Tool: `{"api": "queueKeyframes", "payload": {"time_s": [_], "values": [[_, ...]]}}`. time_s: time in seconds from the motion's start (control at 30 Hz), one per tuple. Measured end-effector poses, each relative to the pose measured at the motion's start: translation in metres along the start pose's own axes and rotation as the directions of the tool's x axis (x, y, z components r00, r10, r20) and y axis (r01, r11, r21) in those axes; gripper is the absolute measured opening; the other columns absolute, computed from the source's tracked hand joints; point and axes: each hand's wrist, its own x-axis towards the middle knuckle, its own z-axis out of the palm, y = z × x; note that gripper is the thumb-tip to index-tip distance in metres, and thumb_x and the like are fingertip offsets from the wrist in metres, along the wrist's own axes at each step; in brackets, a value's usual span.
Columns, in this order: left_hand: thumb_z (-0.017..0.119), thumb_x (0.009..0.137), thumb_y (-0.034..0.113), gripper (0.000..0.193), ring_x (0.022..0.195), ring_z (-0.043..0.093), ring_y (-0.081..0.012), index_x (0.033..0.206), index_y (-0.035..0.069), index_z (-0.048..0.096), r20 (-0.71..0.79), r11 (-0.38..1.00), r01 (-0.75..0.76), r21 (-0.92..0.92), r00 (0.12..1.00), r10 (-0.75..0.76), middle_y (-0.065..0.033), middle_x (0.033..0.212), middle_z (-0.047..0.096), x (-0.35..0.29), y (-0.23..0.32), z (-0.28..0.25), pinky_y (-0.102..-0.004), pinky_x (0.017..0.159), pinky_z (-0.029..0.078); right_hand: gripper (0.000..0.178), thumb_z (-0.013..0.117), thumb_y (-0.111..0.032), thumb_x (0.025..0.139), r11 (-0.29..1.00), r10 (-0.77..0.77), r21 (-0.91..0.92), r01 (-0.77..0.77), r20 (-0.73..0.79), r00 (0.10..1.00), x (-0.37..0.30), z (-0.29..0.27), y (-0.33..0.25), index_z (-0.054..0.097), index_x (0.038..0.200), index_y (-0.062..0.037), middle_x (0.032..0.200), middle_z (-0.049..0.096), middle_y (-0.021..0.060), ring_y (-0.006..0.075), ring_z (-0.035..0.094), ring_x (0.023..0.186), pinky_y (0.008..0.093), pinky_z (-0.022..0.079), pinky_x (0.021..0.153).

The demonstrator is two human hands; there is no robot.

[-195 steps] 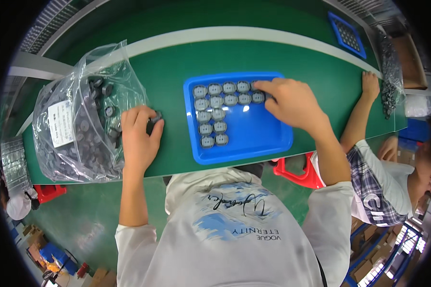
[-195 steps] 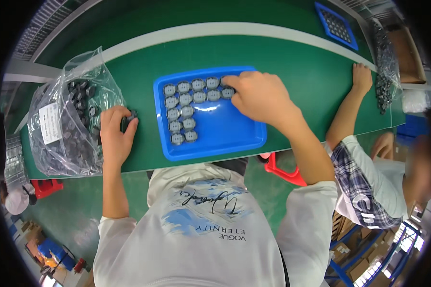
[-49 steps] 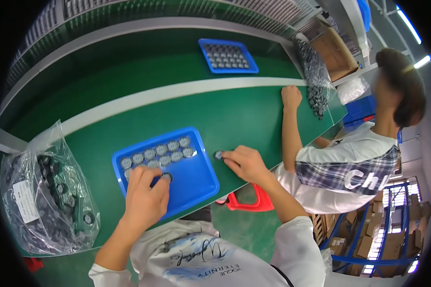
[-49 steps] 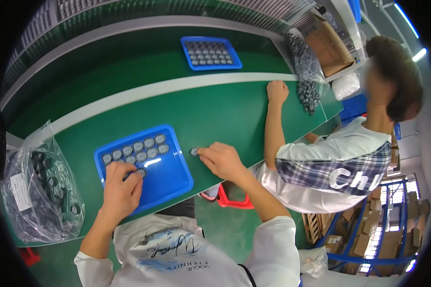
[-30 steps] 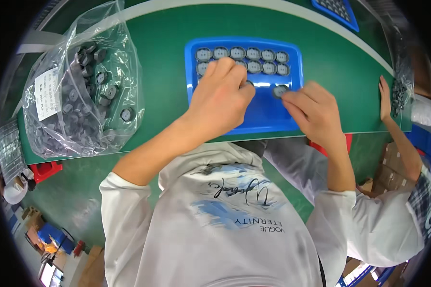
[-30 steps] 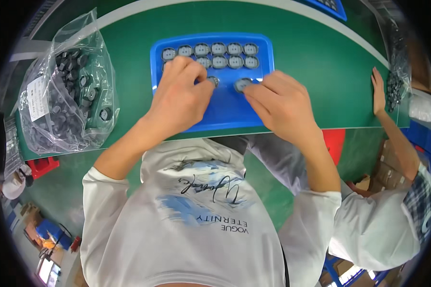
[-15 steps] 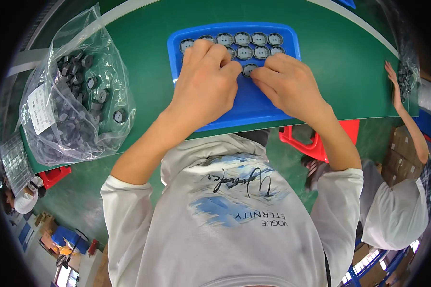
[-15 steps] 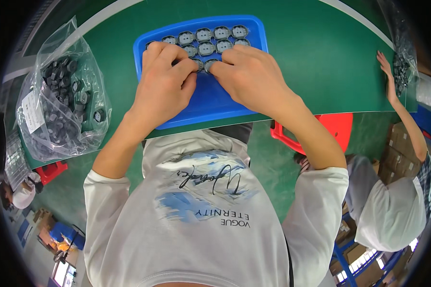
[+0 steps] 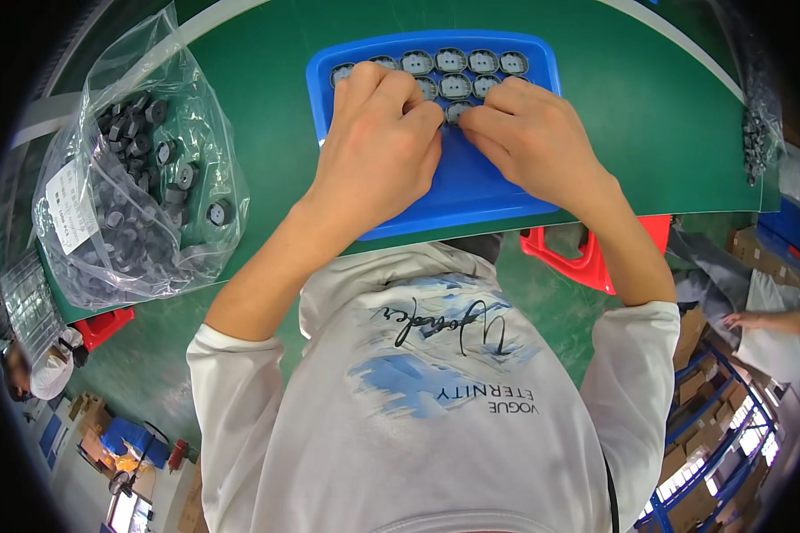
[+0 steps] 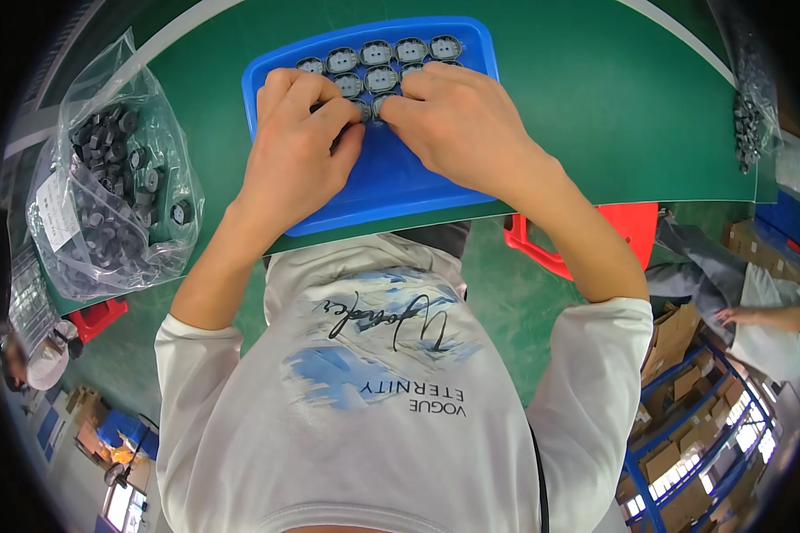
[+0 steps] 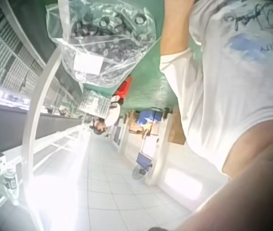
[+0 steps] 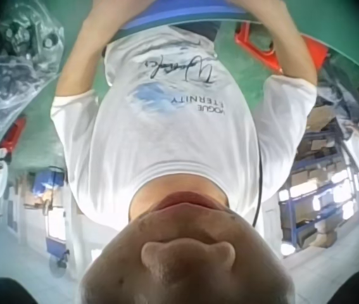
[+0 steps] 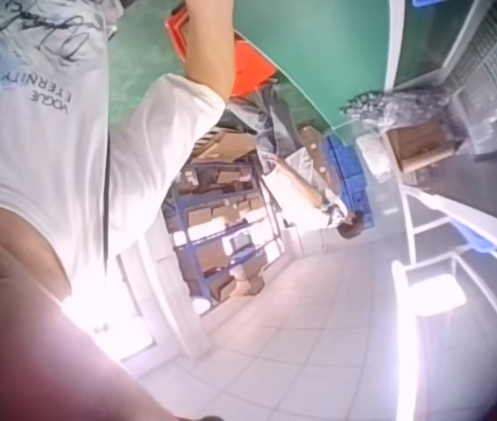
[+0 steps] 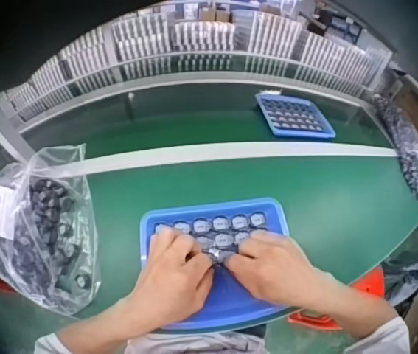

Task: Placing small electronic components from a bulk bag into a sorting tray.

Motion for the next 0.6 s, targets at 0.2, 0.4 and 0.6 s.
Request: {"api": "queueKeyframes", "payload": {"time_s": [0.2, 0.4, 0.6], "values": [[0.074, 0.069, 0.002, 0.009, 0.095, 0.052, -0.0291, 0.075, 0.003, 0.067, -0.040, 0.999, -0.041, -0.031, 0.998, 0.039, -0.0065, 0.086, 0.057, 0.001, -0.001, 0.003, -0.0438, 0.083, 0.042, 0.017, 0.076, -0.011, 0.083, 0.983, 0.127, 0.133, -0.124, -0.016, 0.992, 0.001, -0.010, -0.004, 0.072, 0.098, -0.0070, 0.076, 0.060, 0.0053, 0.0214, 0.061, 0.072, 0.0341, 0.049, 0.065], [0.074, 0.069, 0.002, 0.010, 0.097, 0.052, -0.0296, 0.075, 0.003, 0.068, -0.029, 0.999, -0.036, -0.009, 0.999, 0.035, -0.0069, 0.087, 0.058, -0.001, -0.001, 0.002, -0.0445, 0.083, 0.042, 0.026, 0.078, -0.012, 0.084, 0.845, 0.473, 0.314, -0.432, -0.064, 0.879, -0.012, -0.036, 0.003, 0.072, 0.108, -0.0048, 0.074, 0.063, 0.0018, 0.0096, 0.057, 0.067, 0.0276, 0.047, 0.060], [0.076, 0.070, 0.004, 0.010, 0.098, 0.052, -0.0296, 0.079, 0.003, 0.070, -0.037, 0.998, -0.060, -0.004, 0.997, 0.060, -0.0076, 0.090, 0.060, 0.001, -0.002, 0.001, -0.0444, 0.084, 0.043, 0.020, 0.079, -0.015, 0.083, 0.965, 0.259, 0.068, -0.253, -0.094, 0.961, -0.014, -0.019, -0.002, 0.072, 0.099, -0.0051, 0.077, 0.064, 0.0060, 0.0196, 0.061, 0.069, 0.0328, 0.048, 0.063]]}}
